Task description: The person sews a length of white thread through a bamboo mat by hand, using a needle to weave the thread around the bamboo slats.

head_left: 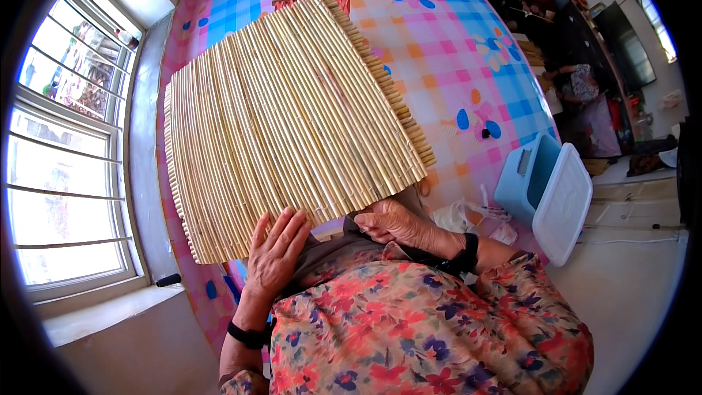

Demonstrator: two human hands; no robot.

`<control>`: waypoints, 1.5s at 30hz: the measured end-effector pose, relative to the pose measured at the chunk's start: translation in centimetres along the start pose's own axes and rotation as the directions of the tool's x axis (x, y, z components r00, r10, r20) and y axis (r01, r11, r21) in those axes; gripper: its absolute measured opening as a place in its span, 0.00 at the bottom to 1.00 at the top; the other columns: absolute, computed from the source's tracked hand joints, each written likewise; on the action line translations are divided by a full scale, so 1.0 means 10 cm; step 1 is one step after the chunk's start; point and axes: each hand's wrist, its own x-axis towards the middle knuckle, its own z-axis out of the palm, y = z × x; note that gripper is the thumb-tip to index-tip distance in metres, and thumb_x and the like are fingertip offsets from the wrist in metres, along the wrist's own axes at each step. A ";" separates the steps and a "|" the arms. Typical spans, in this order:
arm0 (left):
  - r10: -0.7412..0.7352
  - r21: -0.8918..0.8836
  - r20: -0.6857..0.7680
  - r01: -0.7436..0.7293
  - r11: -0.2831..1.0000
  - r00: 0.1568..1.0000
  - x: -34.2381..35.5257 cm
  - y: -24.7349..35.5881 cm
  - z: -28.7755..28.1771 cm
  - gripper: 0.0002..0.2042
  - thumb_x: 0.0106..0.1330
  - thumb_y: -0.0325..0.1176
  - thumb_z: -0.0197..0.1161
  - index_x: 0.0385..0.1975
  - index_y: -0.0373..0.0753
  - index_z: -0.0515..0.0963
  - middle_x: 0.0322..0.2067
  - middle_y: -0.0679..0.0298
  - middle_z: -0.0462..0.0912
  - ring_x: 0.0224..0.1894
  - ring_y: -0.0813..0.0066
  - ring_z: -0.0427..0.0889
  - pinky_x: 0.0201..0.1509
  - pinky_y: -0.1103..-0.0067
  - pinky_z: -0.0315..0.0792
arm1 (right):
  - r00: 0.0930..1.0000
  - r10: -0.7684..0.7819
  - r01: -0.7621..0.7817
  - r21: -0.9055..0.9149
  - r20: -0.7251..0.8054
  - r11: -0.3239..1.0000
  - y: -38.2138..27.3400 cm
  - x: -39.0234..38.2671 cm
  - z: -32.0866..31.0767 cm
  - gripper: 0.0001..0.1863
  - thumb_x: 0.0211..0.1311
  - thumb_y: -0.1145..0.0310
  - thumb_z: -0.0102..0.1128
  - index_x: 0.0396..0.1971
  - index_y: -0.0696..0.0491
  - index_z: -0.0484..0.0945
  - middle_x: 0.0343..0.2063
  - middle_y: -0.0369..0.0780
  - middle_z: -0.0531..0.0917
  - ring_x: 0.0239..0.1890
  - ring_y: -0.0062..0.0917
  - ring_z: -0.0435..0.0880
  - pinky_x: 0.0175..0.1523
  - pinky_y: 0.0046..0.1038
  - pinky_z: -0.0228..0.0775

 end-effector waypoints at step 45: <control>-0.075 -0.059 -0.191 0.065 0.996 0.979 -0.16 -0.06 -0.01 0.20 0.51 0.26 0.60 0.47 0.47 0.76 0.56 0.58 0.69 0.61 0.58 0.66 0.64 0.58 0.58 | 0.995 -0.022 0.038 0.160 -0.098 0.986 0.03 -0.11 -0.13 0.18 0.60 0.53 0.59 0.21 0.46 0.64 0.17 0.27 0.61 0.14 0.08 0.52 0.16 0.12 0.44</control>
